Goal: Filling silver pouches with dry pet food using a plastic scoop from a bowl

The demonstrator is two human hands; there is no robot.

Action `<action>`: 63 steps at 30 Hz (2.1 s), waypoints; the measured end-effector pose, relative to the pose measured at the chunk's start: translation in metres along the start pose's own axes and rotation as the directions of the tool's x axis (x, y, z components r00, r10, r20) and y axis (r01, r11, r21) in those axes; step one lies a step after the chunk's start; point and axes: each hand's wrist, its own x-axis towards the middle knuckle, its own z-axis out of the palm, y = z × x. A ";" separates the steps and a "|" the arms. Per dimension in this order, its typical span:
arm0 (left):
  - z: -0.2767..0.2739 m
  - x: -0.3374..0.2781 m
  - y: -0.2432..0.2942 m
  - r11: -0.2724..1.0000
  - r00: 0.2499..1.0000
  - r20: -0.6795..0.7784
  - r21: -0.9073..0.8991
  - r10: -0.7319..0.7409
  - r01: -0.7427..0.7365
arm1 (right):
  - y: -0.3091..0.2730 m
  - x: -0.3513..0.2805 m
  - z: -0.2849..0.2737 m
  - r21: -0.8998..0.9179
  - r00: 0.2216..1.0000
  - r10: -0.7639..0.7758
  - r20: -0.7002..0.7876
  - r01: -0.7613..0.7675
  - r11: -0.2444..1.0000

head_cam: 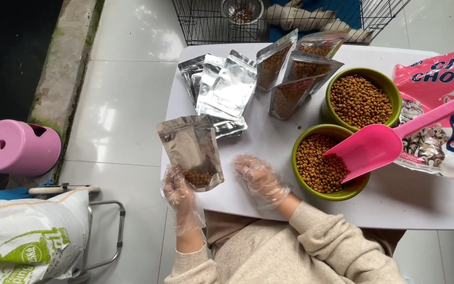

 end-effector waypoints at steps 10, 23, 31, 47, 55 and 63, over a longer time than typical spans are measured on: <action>0.021 -0.019 0.030 0.990 0.992 0.122 -0.136 -0.028 0.045 | 0.047 -0.012 -0.059 -0.685 0.862 -0.450 -0.235 0.182 0.706; 0.027 -0.019 0.005 0.996 0.988 0.132 -0.045 -0.076 0.082 | 0.057 0.028 -0.047 -0.969 0.917 -0.400 0.017 0.114 0.221; 0.019 -0.016 -0.012 0.992 0.983 0.135 0.037 -0.121 0.117 | 0.153 0.082 -0.039 -0.980 0.862 -0.469 0.190 0.193 -0.041; 0.019 -0.014 -0.030 0.985 0.985 0.130 0.141 -0.115 0.096 | 0.040 -0.065 -0.156 -0.996 0.866 -0.491 -0.093 -0.085 0.038; 0.055 -0.047 0.042 0.996 0.982 0.187 0.078 0.025 -0.040 | -0.043 -0.095 -0.124 -0.963 0.723 -0.636 -0.270 -0.205 0.175; 0.034 -0.029 0.013 0.994 0.960 0.277 0.105 -0.042 0.013 | 0.028 -0.027 -0.033 -0.940 0.982 -0.190 -0.010 0.055 0.337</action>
